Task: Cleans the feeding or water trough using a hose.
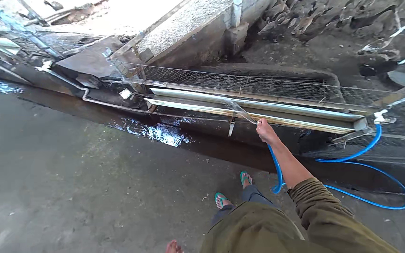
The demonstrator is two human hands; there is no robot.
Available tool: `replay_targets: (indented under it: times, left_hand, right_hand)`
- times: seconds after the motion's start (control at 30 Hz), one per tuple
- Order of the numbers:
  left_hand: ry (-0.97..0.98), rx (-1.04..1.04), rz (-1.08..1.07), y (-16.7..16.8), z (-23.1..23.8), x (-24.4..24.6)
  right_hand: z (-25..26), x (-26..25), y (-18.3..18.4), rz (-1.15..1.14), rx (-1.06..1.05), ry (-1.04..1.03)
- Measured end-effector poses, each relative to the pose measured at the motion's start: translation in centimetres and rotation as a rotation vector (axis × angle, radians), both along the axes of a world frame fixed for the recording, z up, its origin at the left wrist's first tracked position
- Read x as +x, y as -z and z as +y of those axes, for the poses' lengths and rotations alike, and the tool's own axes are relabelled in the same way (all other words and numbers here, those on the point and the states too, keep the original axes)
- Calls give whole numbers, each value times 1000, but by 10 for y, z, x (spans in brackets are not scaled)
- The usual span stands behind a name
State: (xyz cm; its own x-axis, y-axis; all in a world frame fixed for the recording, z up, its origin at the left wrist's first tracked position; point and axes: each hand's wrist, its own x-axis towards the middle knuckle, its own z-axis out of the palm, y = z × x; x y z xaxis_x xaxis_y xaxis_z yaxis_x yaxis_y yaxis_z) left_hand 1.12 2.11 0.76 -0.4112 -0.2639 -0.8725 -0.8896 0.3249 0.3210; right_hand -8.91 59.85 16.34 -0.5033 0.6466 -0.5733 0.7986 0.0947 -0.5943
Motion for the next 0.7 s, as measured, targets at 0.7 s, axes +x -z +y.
replay_targets:
  times: [0.7]
  left_hand:
    - [748,235,247,11,310,15]
  right_hand:
    - [200,263,23,-31,-34,440]
